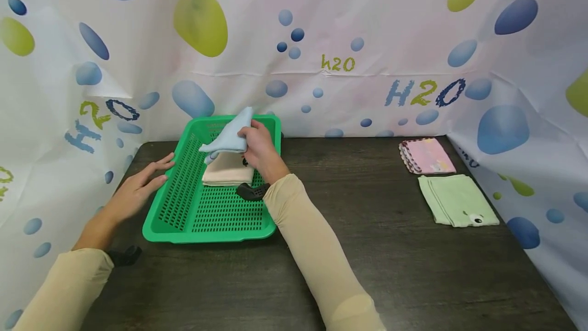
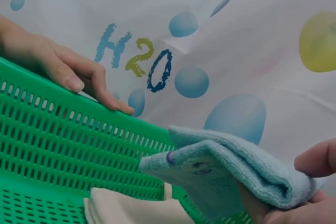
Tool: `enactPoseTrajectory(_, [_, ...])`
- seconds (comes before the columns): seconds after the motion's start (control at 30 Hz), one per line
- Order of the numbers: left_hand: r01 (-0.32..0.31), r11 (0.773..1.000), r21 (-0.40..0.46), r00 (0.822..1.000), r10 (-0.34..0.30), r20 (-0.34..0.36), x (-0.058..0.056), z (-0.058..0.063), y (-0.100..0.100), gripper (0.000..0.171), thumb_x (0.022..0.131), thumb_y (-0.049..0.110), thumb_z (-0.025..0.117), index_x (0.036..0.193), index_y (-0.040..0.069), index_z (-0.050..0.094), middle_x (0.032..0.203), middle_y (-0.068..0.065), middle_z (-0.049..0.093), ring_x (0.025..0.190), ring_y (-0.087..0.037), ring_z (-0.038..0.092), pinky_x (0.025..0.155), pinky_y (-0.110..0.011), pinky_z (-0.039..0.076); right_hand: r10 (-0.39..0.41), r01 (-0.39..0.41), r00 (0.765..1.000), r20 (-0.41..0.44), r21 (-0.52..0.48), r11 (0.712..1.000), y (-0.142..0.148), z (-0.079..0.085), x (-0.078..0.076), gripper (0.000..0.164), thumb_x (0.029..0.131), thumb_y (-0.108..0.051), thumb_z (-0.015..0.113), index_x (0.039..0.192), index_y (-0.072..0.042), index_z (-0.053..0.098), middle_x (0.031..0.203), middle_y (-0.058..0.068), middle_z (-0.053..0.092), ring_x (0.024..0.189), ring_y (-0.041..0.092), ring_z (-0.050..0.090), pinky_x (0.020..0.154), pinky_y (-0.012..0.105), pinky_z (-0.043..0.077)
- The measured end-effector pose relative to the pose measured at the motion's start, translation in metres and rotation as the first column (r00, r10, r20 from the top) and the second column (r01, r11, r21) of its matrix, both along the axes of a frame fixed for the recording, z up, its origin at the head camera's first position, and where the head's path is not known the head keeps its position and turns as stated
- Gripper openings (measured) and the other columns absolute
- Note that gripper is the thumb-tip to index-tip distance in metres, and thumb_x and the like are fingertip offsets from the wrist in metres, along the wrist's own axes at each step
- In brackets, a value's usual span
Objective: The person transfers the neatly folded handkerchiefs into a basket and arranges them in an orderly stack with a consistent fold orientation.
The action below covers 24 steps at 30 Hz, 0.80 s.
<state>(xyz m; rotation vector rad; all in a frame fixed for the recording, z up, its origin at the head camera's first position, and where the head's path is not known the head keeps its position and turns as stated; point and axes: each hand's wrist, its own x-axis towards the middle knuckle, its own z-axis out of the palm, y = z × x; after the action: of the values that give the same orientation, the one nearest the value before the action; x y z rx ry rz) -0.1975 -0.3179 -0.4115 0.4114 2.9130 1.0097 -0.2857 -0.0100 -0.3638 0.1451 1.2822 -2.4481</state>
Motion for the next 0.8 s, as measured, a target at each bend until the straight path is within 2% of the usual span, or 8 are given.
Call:
enactPoseTrajectory(0.47, [0.052, 0.999, 0.001, 0.998, -0.052, -0.032, 0.003, 0.001, 0.001, 0.049, 0.11, 0.036, 0.043, 0.158, 0.027, 0.037, 0.169, 0.003, 0.03, 0.151, -0.047, 0.032, 0.111, -0.074, 0.031, 0.018, -0.018, 1.0, 0.001, -0.013, 1.0, -0.017, -0.007, 0.0, 0.075, 0.095, 0.014, 0.035, 0.164, -0.007, 0.015, 0.166, 0.015, 0.027, 0.155, 0.032, 0.026, 0.127, 0.047, 0.027])
enactPoseTrajectory(0.8, [0.05, 0.999, 0.006, 0.999, -0.05, -0.022, 0.002, 0.003, 0.003, 0.05, 0.111, 0.036, 0.043, 0.159, 0.026, 0.036, 0.17, 0.003, 0.029, 0.151, -0.047, 0.032, 0.111, -0.074, 0.03, 0.011, -0.012, 1.0, 0.017, 0.09, 0.996, -0.025, -0.013, -0.001, 0.078, 0.09, 0.016, 0.035, 0.163, -0.004, 0.017, 0.163, 0.019, 0.033, 0.151, 0.033, 0.033, 0.124, 0.046, 0.033])
